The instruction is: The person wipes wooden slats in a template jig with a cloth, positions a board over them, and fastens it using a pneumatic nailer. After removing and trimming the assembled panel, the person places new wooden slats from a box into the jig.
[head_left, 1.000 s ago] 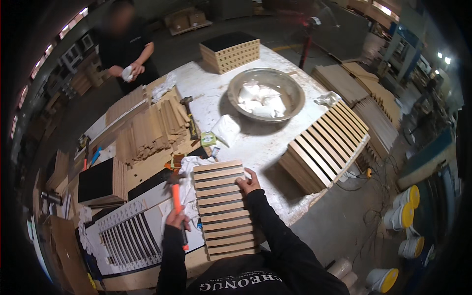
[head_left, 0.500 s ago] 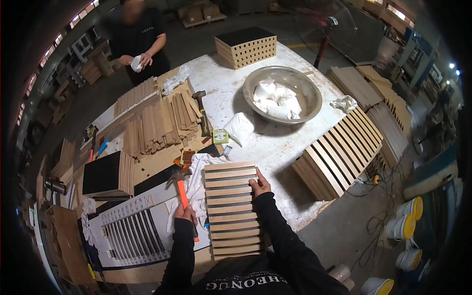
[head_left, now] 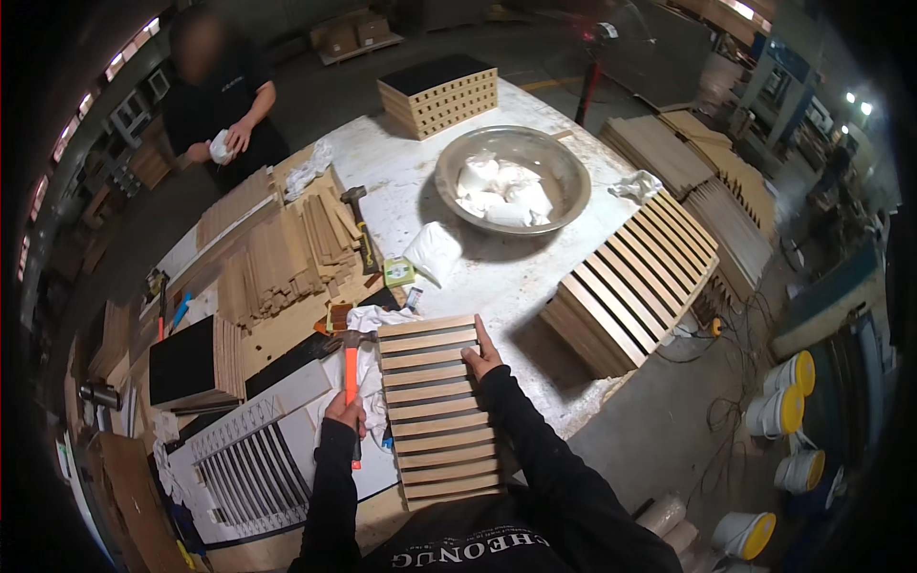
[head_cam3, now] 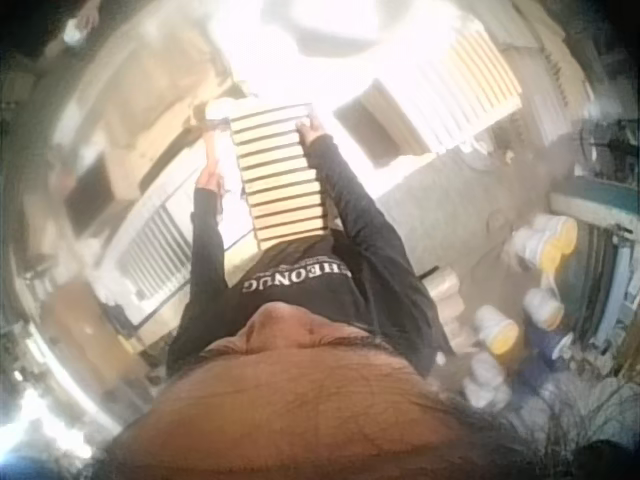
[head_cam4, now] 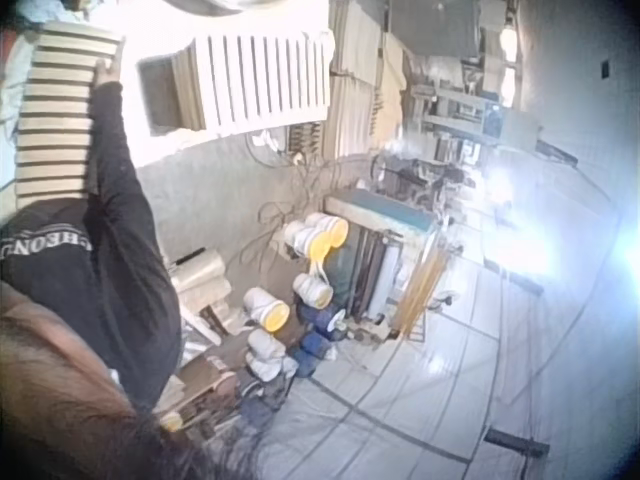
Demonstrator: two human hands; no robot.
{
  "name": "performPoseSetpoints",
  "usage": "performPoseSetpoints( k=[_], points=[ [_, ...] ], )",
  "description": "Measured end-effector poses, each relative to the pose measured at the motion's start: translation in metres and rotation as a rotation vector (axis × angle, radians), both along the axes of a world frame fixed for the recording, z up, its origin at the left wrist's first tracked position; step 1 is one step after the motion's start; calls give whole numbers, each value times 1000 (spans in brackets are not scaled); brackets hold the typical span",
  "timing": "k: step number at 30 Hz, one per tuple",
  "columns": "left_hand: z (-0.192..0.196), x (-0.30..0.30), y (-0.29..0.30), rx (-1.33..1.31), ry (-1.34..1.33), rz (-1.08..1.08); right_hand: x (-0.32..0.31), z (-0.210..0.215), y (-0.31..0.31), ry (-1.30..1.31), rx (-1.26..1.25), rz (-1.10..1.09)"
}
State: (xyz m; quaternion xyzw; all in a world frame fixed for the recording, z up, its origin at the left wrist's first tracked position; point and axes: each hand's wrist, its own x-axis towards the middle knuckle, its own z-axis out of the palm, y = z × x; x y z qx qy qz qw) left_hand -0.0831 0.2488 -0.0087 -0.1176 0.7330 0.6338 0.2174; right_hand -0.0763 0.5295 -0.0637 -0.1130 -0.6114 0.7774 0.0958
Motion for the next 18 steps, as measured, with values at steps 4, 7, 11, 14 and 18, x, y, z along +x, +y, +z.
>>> performPoseSetpoints(
  k=[4, 7, 11, 14, 18],
  points=[
    [-4, 2, 7, 133, 109, 172, 1, -7, 0, -49, 26, 5],
    [-7, 2, 11, -68, 43, -14, -4, -20, -5, 5, 65, -50],
    [-7, 5, 5, 82, 20, -6, -4, -36, -2, -3, -79, -27],
    [-11, 16, -7, 122, 30, 27, 11, -35, 4, -41, -234, 8],
    [-26, 35, -26, 49, 83, 42, 38, -15, 10, -2, -898, 99]
  ],
)
